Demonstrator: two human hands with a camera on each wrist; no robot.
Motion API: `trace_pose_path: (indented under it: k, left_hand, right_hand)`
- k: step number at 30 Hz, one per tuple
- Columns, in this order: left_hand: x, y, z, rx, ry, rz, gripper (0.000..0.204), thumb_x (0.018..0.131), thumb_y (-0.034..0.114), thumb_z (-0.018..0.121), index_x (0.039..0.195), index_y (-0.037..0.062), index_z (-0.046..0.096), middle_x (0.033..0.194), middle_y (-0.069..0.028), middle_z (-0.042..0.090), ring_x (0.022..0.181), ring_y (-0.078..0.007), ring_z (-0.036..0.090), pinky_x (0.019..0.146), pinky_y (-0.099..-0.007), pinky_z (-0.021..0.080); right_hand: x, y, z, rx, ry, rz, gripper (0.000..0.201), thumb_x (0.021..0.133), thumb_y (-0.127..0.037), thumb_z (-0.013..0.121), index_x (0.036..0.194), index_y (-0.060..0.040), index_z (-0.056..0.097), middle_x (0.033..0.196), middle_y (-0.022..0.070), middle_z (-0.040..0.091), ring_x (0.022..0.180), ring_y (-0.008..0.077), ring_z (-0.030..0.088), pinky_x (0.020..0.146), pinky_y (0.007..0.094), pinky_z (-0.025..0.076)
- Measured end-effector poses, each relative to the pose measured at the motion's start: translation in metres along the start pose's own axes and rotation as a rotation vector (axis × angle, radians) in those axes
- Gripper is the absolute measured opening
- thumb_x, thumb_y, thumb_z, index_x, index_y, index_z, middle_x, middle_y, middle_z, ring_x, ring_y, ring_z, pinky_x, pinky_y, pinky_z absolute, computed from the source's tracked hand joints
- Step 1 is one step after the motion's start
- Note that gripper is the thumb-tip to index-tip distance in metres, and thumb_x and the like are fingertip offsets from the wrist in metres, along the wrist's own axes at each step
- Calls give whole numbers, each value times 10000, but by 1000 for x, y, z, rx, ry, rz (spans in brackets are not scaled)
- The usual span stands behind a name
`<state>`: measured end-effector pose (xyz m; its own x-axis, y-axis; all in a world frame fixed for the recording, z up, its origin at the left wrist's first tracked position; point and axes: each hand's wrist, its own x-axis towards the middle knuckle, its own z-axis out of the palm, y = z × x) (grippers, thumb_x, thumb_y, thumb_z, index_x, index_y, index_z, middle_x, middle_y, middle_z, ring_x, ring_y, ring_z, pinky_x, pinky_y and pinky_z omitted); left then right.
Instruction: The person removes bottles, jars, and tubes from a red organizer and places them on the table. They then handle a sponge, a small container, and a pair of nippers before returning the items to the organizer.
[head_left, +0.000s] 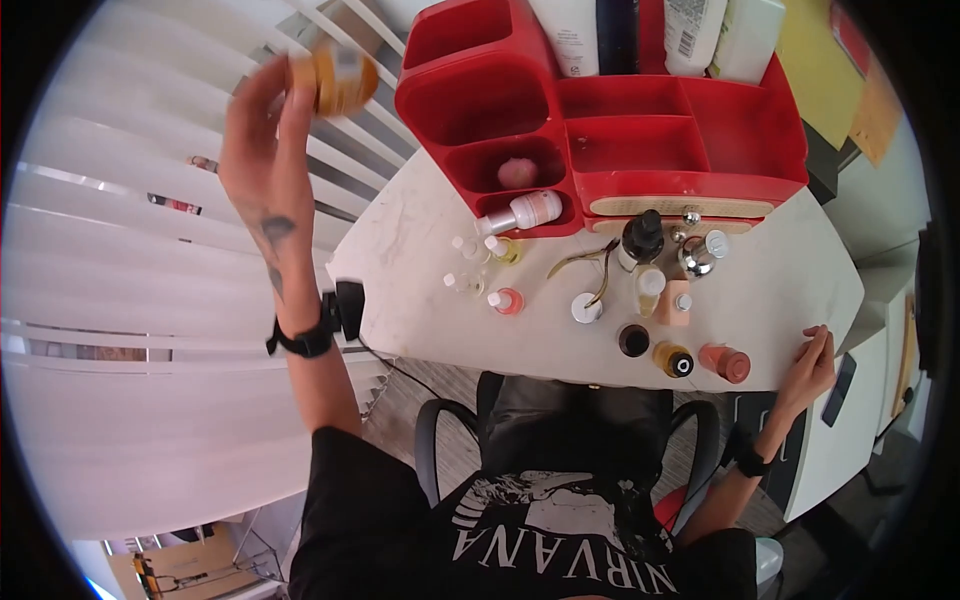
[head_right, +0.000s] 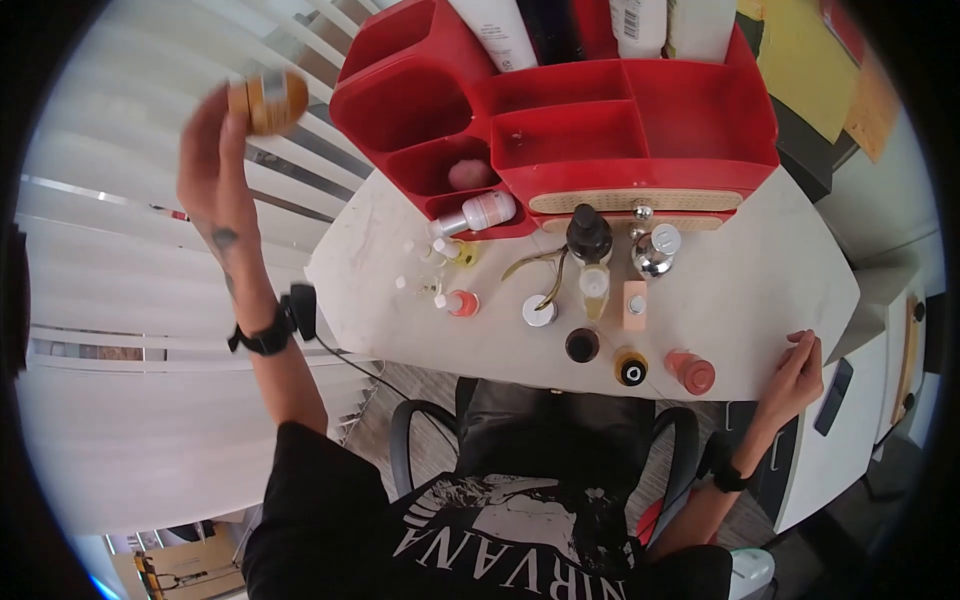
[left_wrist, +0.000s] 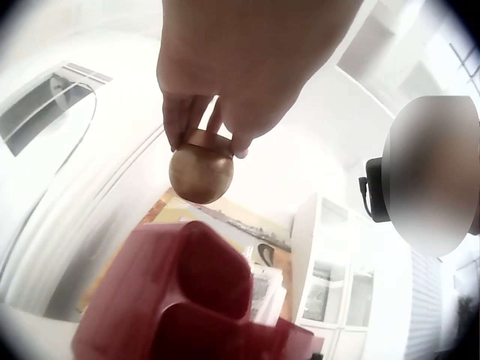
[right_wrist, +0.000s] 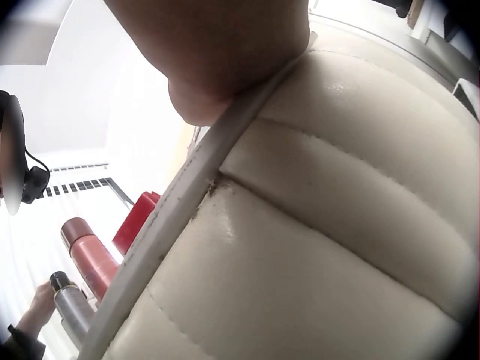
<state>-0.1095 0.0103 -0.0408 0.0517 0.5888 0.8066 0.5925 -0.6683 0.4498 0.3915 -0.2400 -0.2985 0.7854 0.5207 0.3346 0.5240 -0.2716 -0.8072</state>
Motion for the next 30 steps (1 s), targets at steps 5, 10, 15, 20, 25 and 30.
trace_pose_path:
  k: [5,10,15,20,25,30]
  left_hand:
    - [30,14,50,16,-88,119,367,1032,190,749,1355,20,699,1258,-100,761,1146,-193,715,1037,-336,553]
    - [15,9,30,-37,224,113,326,1081,137,654,1361,-28,671,1273,-171,741,1163,-248,724,1016,-360,601]
    - [25,12,10,22,126,68,349,1088,169,650,1366,-42,666,1273,-187,740,1181,-256,720,1023,-369,603]
    - [36,12,57,172,-148,188,330,1041,199,721,1335,49,725,1254,-74,764,1148,-172,702,1029,-315,528]
    - [31,-6,83,139,-371,105,272,1063,265,666,1232,92,791,1141,-110,781,1004,-198,726,828,-349,565]
    - [10,33,73,246,-119,165,235,1064,183,652,1222,51,763,1085,-127,777,973,-217,733,829,-326,572]
  right_hand:
    - [1,5,0,27,-7,-6,420,1147,-321,535,885,-25,677,599,-45,390,567,36,341,519,268,235]
    - [-1,-2,-3,66,-34,7,382,1142,-273,545,896,-11,676,612,-40,411,575,36,360,527,263,254]
    - [-1,-14,-3,19,-35,-21,392,1140,-262,542,874,-6,671,593,-32,414,567,31,379,525,266,263]
    - [3,-6,4,67,-2,1,390,1138,-267,553,870,-10,672,595,-46,410,566,27,363,523,261,252]
    - [-1,-17,-3,43,-25,2,396,1141,-269,544,872,-4,665,587,-27,417,564,35,366,530,274,249]
    - [1,-18,-4,50,-88,42,383,1131,-288,558,907,-6,690,588,-26,419,568,44,398,537,268,266]
